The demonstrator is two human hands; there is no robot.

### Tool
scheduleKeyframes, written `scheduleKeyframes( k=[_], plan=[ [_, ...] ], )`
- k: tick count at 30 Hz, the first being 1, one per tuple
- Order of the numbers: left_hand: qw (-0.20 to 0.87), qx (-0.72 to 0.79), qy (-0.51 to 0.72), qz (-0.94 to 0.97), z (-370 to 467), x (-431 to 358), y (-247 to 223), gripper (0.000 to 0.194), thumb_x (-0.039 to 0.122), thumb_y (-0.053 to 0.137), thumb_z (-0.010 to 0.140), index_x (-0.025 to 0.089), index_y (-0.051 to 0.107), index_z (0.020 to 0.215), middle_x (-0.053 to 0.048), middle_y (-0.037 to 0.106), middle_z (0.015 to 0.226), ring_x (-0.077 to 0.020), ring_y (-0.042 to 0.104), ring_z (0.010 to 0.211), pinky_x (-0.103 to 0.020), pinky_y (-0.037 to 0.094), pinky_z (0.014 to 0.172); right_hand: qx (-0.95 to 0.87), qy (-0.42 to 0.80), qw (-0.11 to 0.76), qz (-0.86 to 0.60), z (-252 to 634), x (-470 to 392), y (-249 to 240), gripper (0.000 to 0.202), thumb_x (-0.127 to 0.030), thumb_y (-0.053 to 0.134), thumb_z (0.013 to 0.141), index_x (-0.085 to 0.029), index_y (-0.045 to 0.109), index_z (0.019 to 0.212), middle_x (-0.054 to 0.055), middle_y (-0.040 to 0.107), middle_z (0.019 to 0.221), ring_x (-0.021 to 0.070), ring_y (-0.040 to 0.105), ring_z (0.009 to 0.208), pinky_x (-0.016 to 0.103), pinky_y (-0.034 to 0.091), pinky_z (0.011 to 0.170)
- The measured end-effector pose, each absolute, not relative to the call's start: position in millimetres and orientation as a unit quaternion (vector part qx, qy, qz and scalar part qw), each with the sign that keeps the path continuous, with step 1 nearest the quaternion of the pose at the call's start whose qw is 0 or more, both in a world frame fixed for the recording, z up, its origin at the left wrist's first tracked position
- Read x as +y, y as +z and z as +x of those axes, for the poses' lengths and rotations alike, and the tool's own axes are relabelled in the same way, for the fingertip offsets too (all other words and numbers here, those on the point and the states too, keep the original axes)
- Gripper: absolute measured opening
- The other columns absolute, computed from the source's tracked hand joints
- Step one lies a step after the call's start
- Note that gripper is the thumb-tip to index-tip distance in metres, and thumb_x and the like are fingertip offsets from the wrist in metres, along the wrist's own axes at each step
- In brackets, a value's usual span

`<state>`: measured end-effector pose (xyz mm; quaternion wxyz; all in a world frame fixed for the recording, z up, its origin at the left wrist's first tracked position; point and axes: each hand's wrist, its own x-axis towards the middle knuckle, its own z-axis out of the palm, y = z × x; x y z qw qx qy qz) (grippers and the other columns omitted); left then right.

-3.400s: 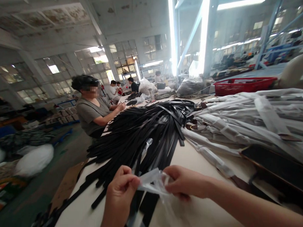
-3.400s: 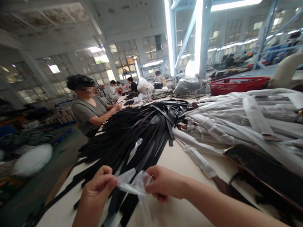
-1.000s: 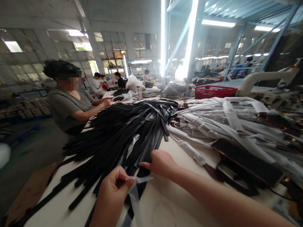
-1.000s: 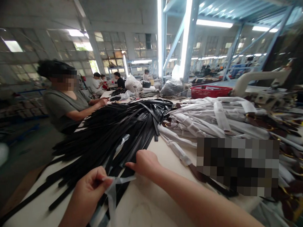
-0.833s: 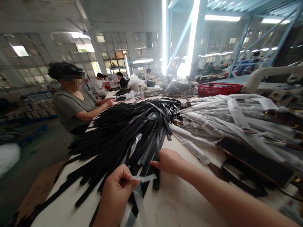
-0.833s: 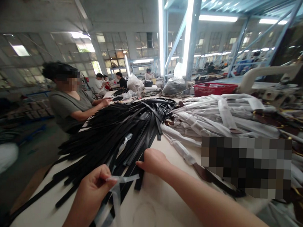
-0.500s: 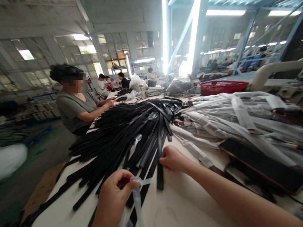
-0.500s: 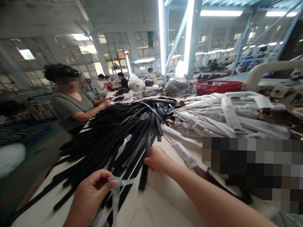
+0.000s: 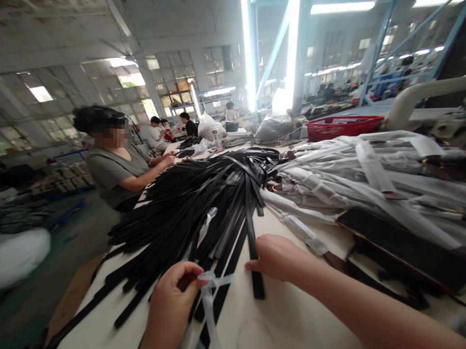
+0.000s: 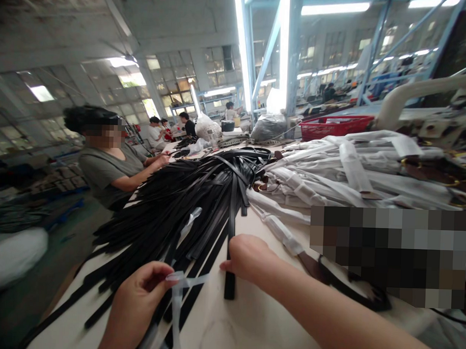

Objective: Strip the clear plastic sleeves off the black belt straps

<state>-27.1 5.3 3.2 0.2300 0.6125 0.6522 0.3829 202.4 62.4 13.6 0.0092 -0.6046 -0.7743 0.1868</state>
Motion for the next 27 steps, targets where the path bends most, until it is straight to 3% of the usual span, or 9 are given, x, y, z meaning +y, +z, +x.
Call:
scheduleKeyframes(
  k=[4, 7, 11, 14, 17, 19, 27],
  plan=[
    [0.212, 0.655, 0.395, 0.609, -28.5, 5.2, 5.9, 0.016, 0.036, 0.068, 0.070, 0.020, 0.068, 0.073, -0.002, 0.070, 0.072, -0.0212, 0.064, 0.069, -0.028, 0.047, 0.067, -0.728, 0.339, -0.047, -0.594, 211.3, 61.0, 24.4, 0.048, -0.034, 0.061, 0.081, -0.015, 0.055, 0.037, 0.008, 0.051, 0.036, 0.0233, 0.063, 0.053, 0.029, 0.047, 0.060],
    [0.206, 0.653, 0.402, 0.608, -29.2, 5.1, 6.7, 0.016, 0.036, 0.069, 0.069, 0.020, 0.067, 0.073, -0.002, 0.070, 0.072, -0.0213, 0.064, 0.069, -0.028, 0.047, 0.067, -0.704, 0.416, -0.029, -0.575, 212.6, 67.2, 19.3, 0.039, -0.022, 0.062, 0.073, -0.015, 0.053, 0.036, 0.004, 0.051, 0.034, 0.0177, 0.059, 0.046, 0.024, 0.046, 0.054],
    [0.210, 0.653, 0.397, 0.610, -30.4, 4.8, 4.9, 0.017, 0.036, 0.068, 0.071, 0.020, 0.067, 0.075, -0.003, 0.070, 0.074, -0.0217, 0.064, 0.071, -0.028, 0.047, 0.068, -0.692, 0.456, 0.062, -0.556, 204.6, 75.6, 7.6, 0.024, -0.014, 0.061, 0.066, -0.016, 0.052, 0.044, -0.001, 0.052, 0.039, 0.0125, 0.054, 0.042, 0.020, 0.041, 0.044],
    [0.228, 0.648, 0.398, 0.608, -31.1, 4.7, 4.6, 0.021, 0.040, 0.066, 0.073, 0.019, 0.067, 0.074, -0.003, 0.069, 0.072, -0.0214, 0.063, 0.070, -0.028, 0.047, 0.066, -0.655, 0.555, 0.189, -0.477, 194.6, 77.1, 3.6, 0.010, -0.021, 0.060, 0.074, -0.016, 0.055, 0.066, -0.004, 0.054, 0.049, 0.0087, 0.054, 0.044, 0.016, 0.037, 0.041],
    [0.270, 0.637, 0.394, 0.605, -29.9, 4.0, 6.8, 0.022, 0.040, 0.065, 0.073, 0.018, 0.068, 0.072, -0.003, 0.069, 0.069, -0.0210, 0.062, 0.066, -0.027, 0.047, 0.064, -0.551, 0.678, 0.386, -0.296, 186.1, 73.1, 5.4, 0.028, -0.038, 0.069, 0.075, -0.016, 0.053, 0.083, -0.004, 0.058, 0.061, 0.0070, 0.056, 0.048, 0.015, 0.040, 0.043],
    [0.295, 0.631, 0.388, 0.604, -27.5, 2.7, 8.3, 0.021, 0.038, 0.065, 0.072, 0.017, 0.068, 0.071, -0.003, 0.068, 0.068, -0.0207, 0.061, 0.066, -0.027, 0.046, 0.063, -0.522, 0.678, 0.465, -0.227, 182.1, 67.6, 8.3, 0.040, -0.046, 0.074, 0.073, -0.016, 0.051, 0.087, -0.001, 0.062, 0.066, 0.0084, 0.059, 0.050, 0.016, 0.044, 0.046],
    [0.317, 0.621, 0.358, 0.621, -13.9, -4.1, 4.7, 0.016, 0.033, 0.064, 0.072, 0.017, 0.066, 0.071, -0.003, 0.065, 0.070, -0.0202, 0.059, 0.068, -0.027, 0.044, 0.064, -0.570, 0.633, 0.485, -0.199, 172.3, 49.4, 6.9, 0.038, -0.045, 0.072, 0.079, -0.015, 0.050, 0.087, 0.001, 0.065, 0.068, 0.0121, 0.064, 0.055, 0.020, 0.051, 0.050]
  ],
)
